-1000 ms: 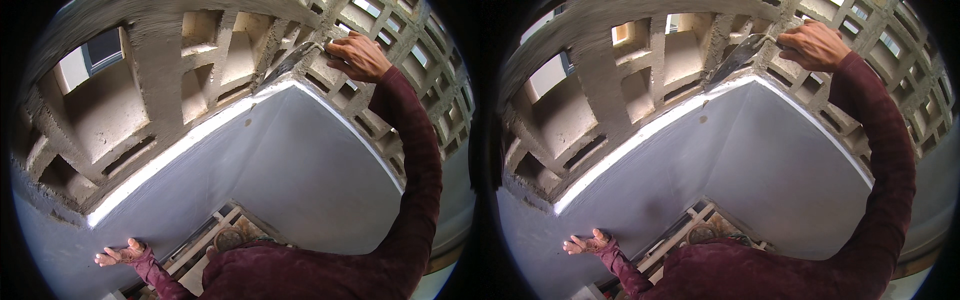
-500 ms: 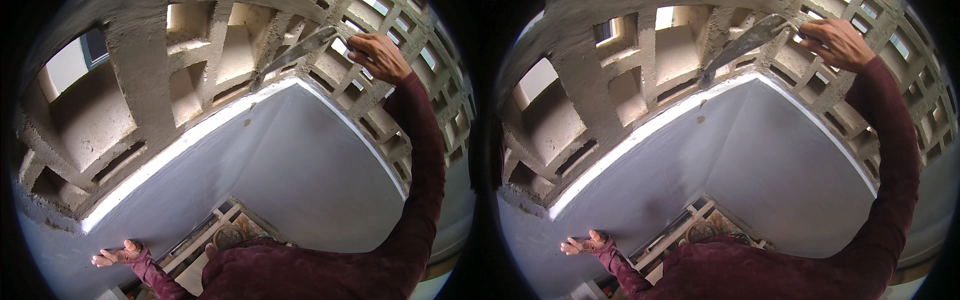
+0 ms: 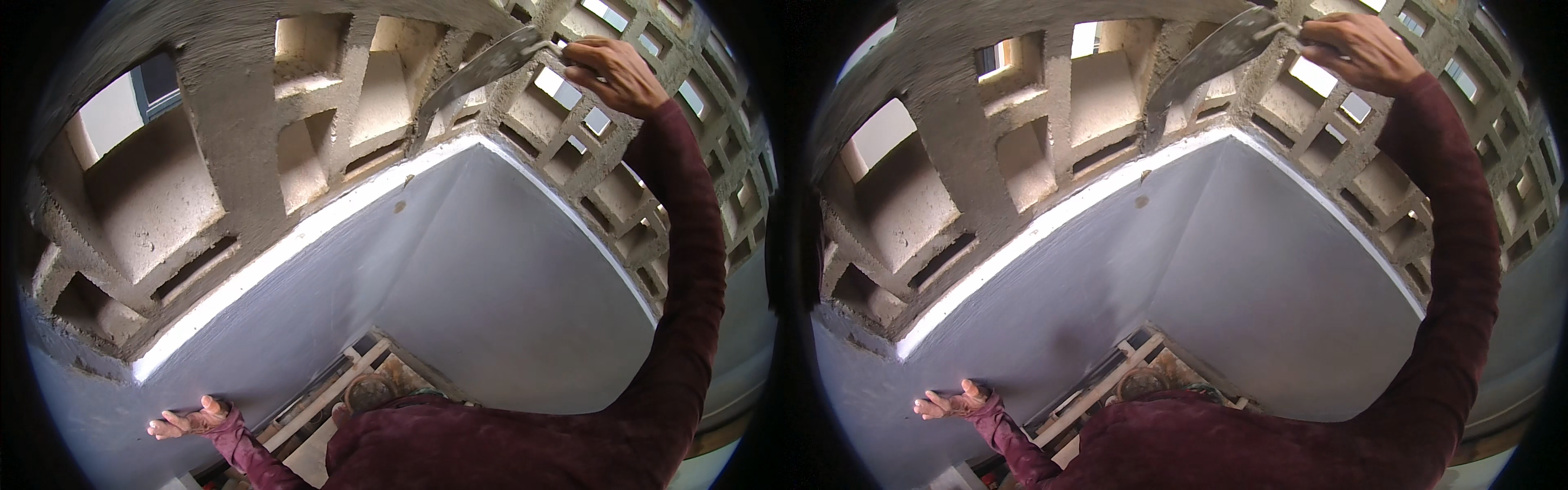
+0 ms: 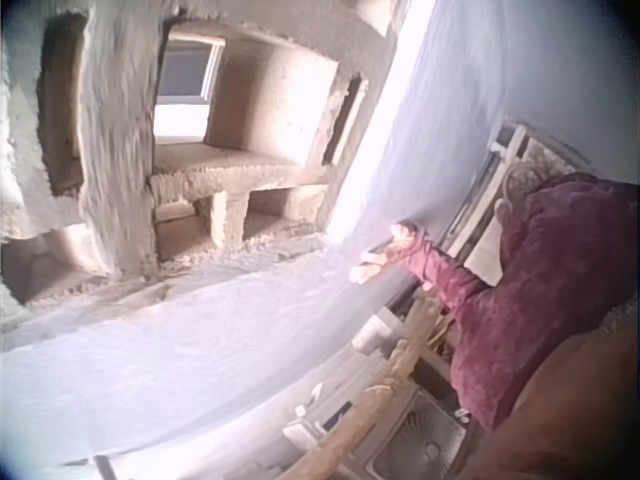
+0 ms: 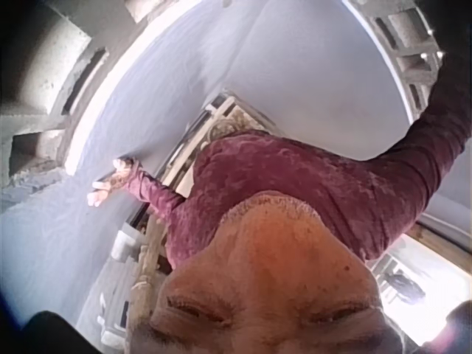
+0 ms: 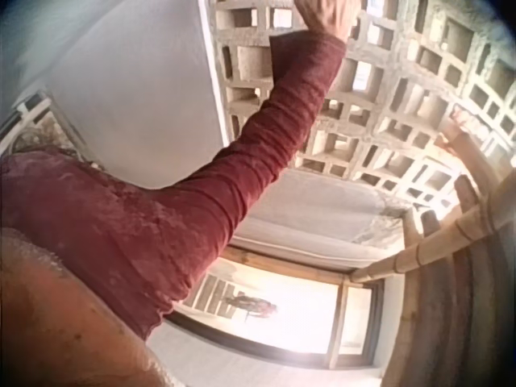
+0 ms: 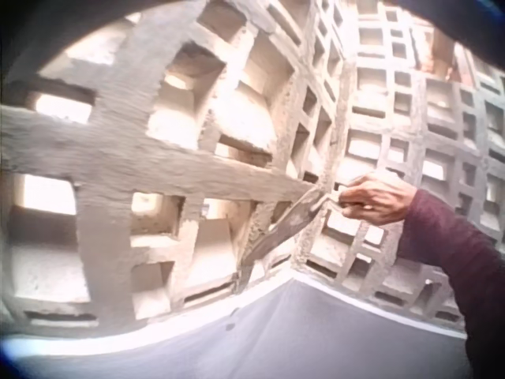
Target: The person applies plaster to a lattice-style concrete block wall using a trowel and a brush. They repeatedly scoop plaster from a bucket, spread it over the blocks, and smooth the surface, occasionally brushing the edges.
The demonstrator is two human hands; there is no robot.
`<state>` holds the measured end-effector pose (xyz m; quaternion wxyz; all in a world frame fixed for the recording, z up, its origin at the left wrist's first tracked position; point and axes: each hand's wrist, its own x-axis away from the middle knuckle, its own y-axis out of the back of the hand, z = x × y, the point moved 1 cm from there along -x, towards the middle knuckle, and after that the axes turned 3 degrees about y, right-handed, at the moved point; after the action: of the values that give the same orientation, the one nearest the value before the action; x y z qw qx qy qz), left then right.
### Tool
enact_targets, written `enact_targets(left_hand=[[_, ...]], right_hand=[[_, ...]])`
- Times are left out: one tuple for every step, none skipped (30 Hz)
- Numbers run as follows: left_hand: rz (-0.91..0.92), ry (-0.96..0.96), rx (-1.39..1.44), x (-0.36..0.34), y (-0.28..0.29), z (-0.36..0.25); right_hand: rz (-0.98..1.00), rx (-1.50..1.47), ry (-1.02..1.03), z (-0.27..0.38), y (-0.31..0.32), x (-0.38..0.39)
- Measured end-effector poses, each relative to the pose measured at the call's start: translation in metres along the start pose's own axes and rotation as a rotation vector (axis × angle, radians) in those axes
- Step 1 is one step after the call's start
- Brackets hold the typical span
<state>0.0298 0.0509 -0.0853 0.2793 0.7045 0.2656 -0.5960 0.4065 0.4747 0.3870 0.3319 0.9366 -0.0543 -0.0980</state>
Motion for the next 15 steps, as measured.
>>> enact_targets(left_hand=[[0.001,0.005,0.002,0.001,0.000,0.000],[-0.001,0.008,0.009,0.001,0.000,-0.001],[-0.003,0.008,0.014,-0.001,0.000,-0.001],[-0.007,0.005,0.020,-0.002,-0.001,-0.001],[-0.010,0.004,0.024,-0.002,-0.001,-0.001],[-0.018,-0.003,0.027,-0.003,-0.001,0.000],[-0.021,-0.005,0.033,-0.004,-0.001,-0.001],[-0.025,-0.013,0.029,-0.005,-0.001,-0.001],[-0.026,-0.019,0.025,-0.006,0.000,-0.003],[-0.027,-0.026,0.021,-0.007,0.001,-0.004],[-0.025,-0.017,0.014,-0.006,0.001,-0.003],[-0.025,-0.006,0.012,-0.004,-0.001,-0.002],[-0.026,0.004,0.012,-0.003,-0.002,-0.002],[-0.028,0.003,0.016,-0.002,-0.003,-0.003],[-0.030,-0.006,0.018,-0.003,-0.003,-0.002]], right_hand=[[-0.061,0.052,-0.010,-0.010,0.000,0.009],[-0.137,0.069,0.023,-0.012,0.002,0.017],[-0.059,0.014,-0.006,-0.003,0.006,0.016],[0.017,-0.042,-0.037,0.011,0.012,0.013],[0.093,-0.098,-0.067,0.021,0.016,0.009],[0.003,-0.109,0.005,0.031,0.006,0.008],[0.034,-0.106,0.035,0.035,-0.002,0.005],[0.038,-0.073,0.024,0.040,-0.009,0.004],[0.046,-0.040,0.014,0.046,-0.014,0.004],[-0.010,-0.072,0.016,0.051,-0.017,0.001],[-0.007,-0.061,0.018,0.052,-0.021,-0.001],[-0.003,-0.045,0.016,0.050,-0.025,-0.002],[0.003,-0.029,0.013,0.047,-0.029,-0.003],[0.013,-0.017,0.000,0.040,-0.033,0.000],[-0.023,-0.033,-0.021,0.034,-0.033,0.002]])
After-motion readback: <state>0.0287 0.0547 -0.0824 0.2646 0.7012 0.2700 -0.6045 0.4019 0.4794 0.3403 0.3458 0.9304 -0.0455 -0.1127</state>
